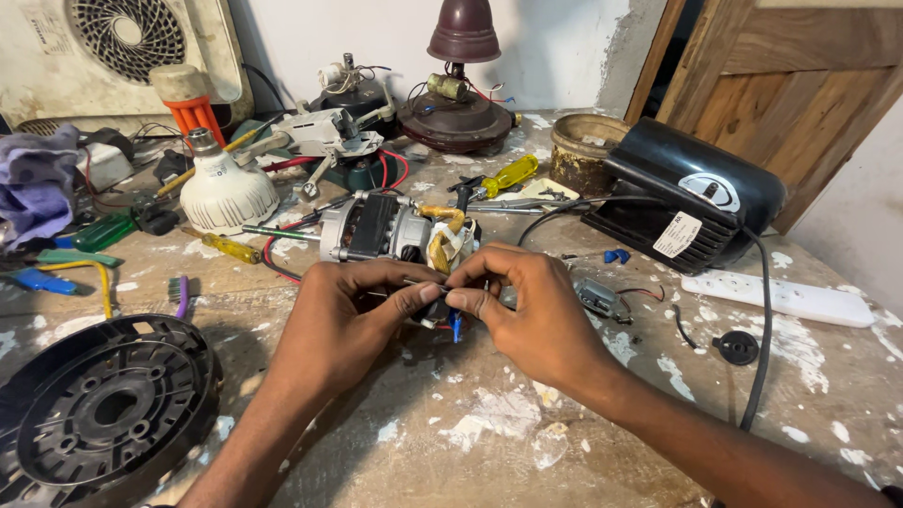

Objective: The person repairs an electric motor on a cluttered workbench. They use a small metal file and rod to work on the motor's wiring and terminal block, reposition the motor, and then use a yellow-handled screwdriver to loosen and tighten screws while adjusting the motor housing and its parts.

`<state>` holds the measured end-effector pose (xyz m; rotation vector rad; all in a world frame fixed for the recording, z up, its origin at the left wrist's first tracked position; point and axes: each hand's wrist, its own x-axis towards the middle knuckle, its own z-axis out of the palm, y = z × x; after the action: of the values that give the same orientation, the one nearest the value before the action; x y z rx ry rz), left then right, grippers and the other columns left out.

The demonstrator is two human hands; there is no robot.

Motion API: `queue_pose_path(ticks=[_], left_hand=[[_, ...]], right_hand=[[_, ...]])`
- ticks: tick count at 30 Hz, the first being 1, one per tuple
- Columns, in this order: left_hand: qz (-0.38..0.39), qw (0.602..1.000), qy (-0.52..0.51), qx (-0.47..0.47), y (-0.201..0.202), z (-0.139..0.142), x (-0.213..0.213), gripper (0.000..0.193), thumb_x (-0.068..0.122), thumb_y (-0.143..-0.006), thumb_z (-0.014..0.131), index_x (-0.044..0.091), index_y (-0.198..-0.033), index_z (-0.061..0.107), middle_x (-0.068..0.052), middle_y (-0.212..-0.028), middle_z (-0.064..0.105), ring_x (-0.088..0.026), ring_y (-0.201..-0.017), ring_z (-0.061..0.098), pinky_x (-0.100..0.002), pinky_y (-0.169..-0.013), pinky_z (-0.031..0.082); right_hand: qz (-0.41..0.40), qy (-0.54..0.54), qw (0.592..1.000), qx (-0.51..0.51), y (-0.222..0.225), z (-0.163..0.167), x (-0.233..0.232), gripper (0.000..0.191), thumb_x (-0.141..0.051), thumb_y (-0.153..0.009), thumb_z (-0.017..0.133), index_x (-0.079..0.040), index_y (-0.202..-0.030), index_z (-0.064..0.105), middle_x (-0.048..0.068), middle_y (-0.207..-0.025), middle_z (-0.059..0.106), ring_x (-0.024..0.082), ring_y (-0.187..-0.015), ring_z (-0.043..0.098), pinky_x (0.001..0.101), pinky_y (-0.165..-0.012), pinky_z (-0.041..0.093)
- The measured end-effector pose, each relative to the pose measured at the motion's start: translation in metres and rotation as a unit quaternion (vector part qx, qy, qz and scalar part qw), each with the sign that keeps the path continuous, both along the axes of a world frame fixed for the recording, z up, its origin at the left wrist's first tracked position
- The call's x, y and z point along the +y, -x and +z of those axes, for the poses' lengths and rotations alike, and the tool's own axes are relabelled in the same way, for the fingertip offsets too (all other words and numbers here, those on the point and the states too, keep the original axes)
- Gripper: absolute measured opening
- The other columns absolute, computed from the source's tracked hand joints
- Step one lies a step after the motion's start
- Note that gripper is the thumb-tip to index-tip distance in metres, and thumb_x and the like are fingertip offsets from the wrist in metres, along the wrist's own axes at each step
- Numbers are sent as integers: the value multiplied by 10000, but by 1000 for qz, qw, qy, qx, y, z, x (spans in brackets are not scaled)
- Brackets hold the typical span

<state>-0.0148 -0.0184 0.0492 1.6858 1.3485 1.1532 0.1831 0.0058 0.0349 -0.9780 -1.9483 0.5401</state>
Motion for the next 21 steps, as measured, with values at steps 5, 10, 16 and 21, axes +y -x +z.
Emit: queue_pose_path(ticks=[5, 10, 16, 21], left_hand=[[25, 999, -8, -46, -6, -5, -3, 185, 167, -873, 755, 29, -963, 841, -18, -726, 774, -35, -612, 587, -250, -522, 488], [38, 997, 4, -73, -7, -10, -4, 178, 145, -869, 747, 4, -943, 828, -11, -728, 772, -43, -613, 592, -250, -524, 491], [24, 994, -3, -105, -9, -19, 0, 202, 148, -908, 723, -15, -956, 832, -6, -723, 743, -35, -603, 556, -247, -506, 459], [22, 990, 58, -126, -6, -17, 2, 230, 178, -928, 701, -5, -995, 821, -24, -692, 678, -95, -577, 517, -294, -489, 402]], right_hand=[[-7, 24, 999, 28, 6, -7, 1, 124, -92, -856, 764, -17, -952, 746, 36, -828, 766, 95, -764, 694, 284, -690, 533], [-14, 18, 999, 39, 13, -15, 1, 125, -76, -858, 774, -2, -954, 741, 46, -792, 740, 99, -726, 643, 282, -668, 517], [-10, -9, 1000, 26, 13, -17, 3, 129, -90, -855, 780, -12, -951, 745, 31, -809, 751, 98, -734, 678, 278, -671, 528], [4, -64, 997, -36, 2, -9, 9, 162, -124, -851, 796, -23, -970, 750, 43, -912, 750, 137, -759, 675, 307, -667, 523]])
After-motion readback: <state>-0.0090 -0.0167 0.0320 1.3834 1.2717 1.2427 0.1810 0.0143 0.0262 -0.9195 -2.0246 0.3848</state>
